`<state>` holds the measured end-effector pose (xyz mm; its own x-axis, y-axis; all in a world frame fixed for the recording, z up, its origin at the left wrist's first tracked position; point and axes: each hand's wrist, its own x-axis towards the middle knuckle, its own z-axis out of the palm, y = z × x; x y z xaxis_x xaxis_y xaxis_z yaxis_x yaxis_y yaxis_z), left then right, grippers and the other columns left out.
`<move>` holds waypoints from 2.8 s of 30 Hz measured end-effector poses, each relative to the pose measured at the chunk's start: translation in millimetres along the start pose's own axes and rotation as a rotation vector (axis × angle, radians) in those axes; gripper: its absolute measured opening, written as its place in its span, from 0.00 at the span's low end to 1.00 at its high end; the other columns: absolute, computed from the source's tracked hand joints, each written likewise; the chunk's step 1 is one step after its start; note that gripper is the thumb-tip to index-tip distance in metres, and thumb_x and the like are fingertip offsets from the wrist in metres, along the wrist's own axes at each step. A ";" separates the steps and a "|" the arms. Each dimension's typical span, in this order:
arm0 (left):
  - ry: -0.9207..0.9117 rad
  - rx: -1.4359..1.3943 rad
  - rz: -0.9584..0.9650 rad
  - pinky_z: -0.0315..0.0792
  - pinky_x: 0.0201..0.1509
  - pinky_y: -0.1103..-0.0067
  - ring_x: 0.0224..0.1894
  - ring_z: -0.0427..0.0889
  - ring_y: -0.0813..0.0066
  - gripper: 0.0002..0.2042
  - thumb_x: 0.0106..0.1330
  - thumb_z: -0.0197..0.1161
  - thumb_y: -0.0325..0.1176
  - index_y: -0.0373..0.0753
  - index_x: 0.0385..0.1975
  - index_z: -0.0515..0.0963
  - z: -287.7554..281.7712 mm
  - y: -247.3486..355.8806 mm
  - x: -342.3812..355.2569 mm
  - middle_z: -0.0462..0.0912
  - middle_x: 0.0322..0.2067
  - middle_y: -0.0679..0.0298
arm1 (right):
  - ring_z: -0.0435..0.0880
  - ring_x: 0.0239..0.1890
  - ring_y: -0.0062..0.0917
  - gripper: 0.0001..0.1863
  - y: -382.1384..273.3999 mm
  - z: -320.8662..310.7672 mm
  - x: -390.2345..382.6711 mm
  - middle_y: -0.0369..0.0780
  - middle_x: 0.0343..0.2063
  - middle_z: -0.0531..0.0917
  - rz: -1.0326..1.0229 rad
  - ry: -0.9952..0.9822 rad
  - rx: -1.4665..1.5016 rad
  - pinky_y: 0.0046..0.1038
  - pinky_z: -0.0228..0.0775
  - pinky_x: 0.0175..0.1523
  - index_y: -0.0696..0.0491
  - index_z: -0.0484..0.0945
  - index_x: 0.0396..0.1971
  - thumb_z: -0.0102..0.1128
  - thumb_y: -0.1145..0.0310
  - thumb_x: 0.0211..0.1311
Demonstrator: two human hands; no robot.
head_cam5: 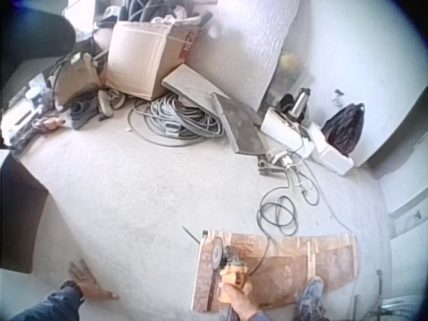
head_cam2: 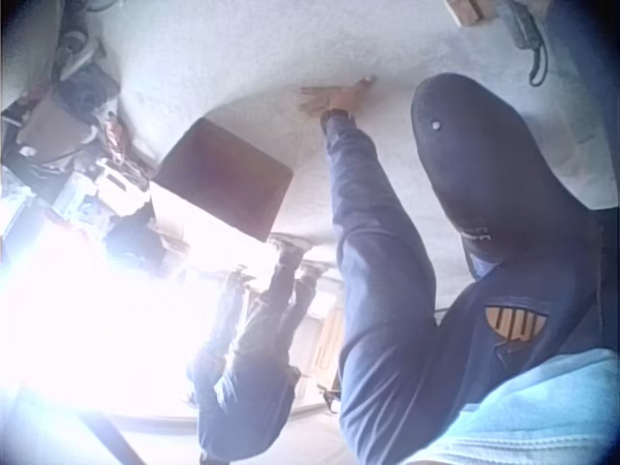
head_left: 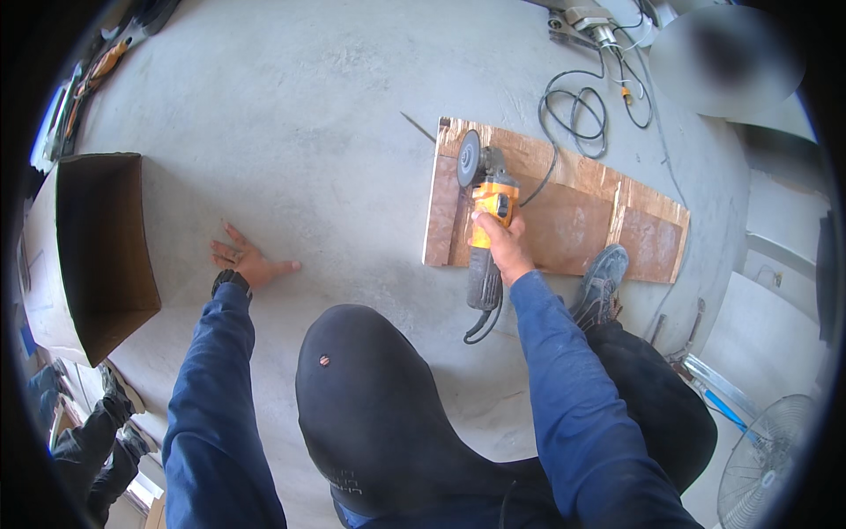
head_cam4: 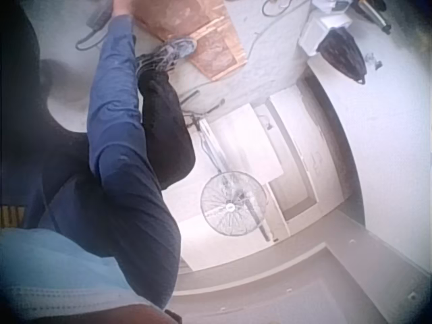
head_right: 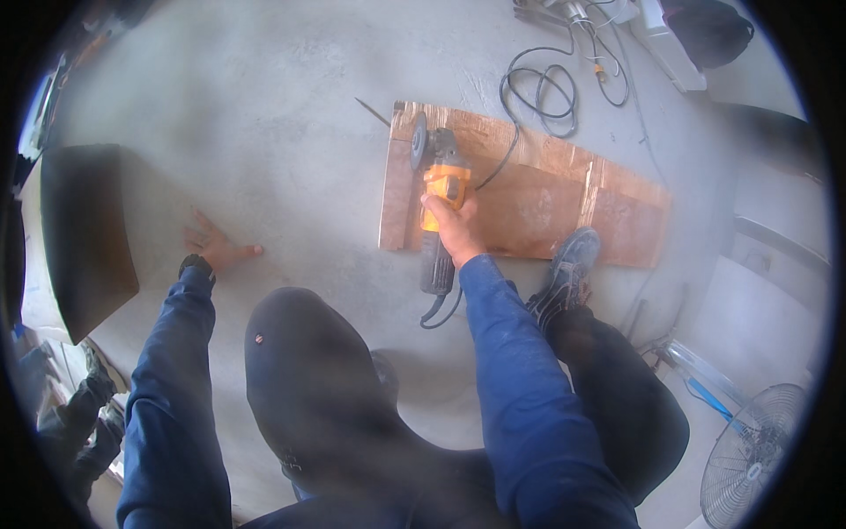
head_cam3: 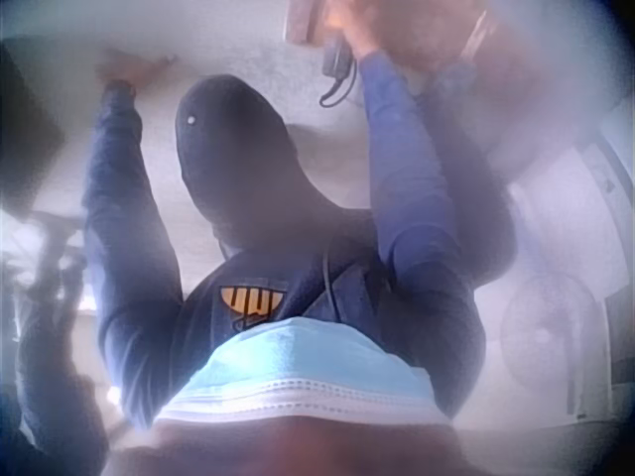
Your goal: The person kneels on the floor and uses an angle grinder to cut a rectangular wooden board into strips. After cutting, the person uses a chisel to remove small wood fragments from the board's surface.
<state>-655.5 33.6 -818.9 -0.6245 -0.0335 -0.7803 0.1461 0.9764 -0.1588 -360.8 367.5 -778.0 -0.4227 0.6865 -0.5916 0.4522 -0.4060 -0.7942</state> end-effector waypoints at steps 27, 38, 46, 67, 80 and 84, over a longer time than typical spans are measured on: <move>-0.009 -0.028 0.014 0.32 0.80 0.39 0.78 0.20 0.18 0.88 0.37 0.81 0.73 0.34 0.73 0.08 -0.2 -0.9 2.2 0.16 0.73 0.19 | 0.86 0.40 0.24 0.26 11.4 1.9 -16.8 0.39 0.41 0.83 -0.009 0.009 0.027 0.29 0.82 0.41 0.57 0.74 0.56 0.73 0.66 0.60; 0.011 -0.027 0.012 0.35 0.80 0.39 0.78 0.21 0.17 0.88 0.37 0.82 0.72 0.37 0.73 0.08 3.3 -1.9 5.8 0.16 0.74 0.21 | 0.85 0.41 0.24 0.25 23.0 1.1 -18.6 0.38 0.43 0.83 -0.033 0.014 0.028 0.30 0.81 0.45 0.56 0.74 0.55 0.73 0.67 0.61; 0.016 -0.004 0.039 0.34 0.79 0.37 0.77 0.22 0.15 0.88 0.37 0.80 0.74 0.34 0.73 0.09 3.5 -3.9 7.2 0.17 0.72 0.16 | 0.85 0.41 0.25 0.25 25.9 1.5 -23.4 0.39 0.42 0.84 -0.084 0.016 -0.005 0.30 0.81 0.45 0.56 0.76 0.55 0.72 0.66 0.60; 0.039 -0.041 0.048 0.29 0.79 0.38 0.77 0.19 0.17 0.88 0.36 0.82 0.72 0.35 0.74 0.10 7.1 -6.8 13.6 0.15 0.72 0.18 | 0.86 0.37 0.26 0.24 32.9 6.1 -32.1 0.40 0.41 0.84 -0.081 0.042 0.024 0.30 0.82 0.40 0.58 0.75 0.54 0.72 0.67 0.59; 0.016 -0.018 0.026 0.32 0.79 0.38 0.77 0.19 0.16 0.88 0.36 0.82 0.73 0.34 0.75 0.11 2.6 -3.0 8.6 0.16 0.73 0.18 | 0.85 0.36 0.25 0.24 43.3 5.0 -40.6 0.40 0.41 0.83 -0.091 0.030 0.037 0.29 0.81 0.41 0.58 0.75 0.54 0.71 0.69 0.59; 0.025 0.014 0.010 0.35 0.79 0.38 0.77 0.21 0.15 0.87 0.37 0.82 0.72 0.35 0.75 0.11 1.2 -1.6 6.7 0.16 0.73 0.19 | 0.85 0.28 0.25 0.24 49.1 5.2 -42.8 0.38 0.34 0.82 -0.115 0.021 0.040 0.29 0.80 0.34 0.55 0.70 0.55 0.69 0.73 0.61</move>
<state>-659.0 31.6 -824.6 -0.6417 -0.0188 -0.7667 0.1628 0.9736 -0.1601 -324.6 315.0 -792.4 -0.4533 0.7422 -0.4935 0.3698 -0.3472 -0.8618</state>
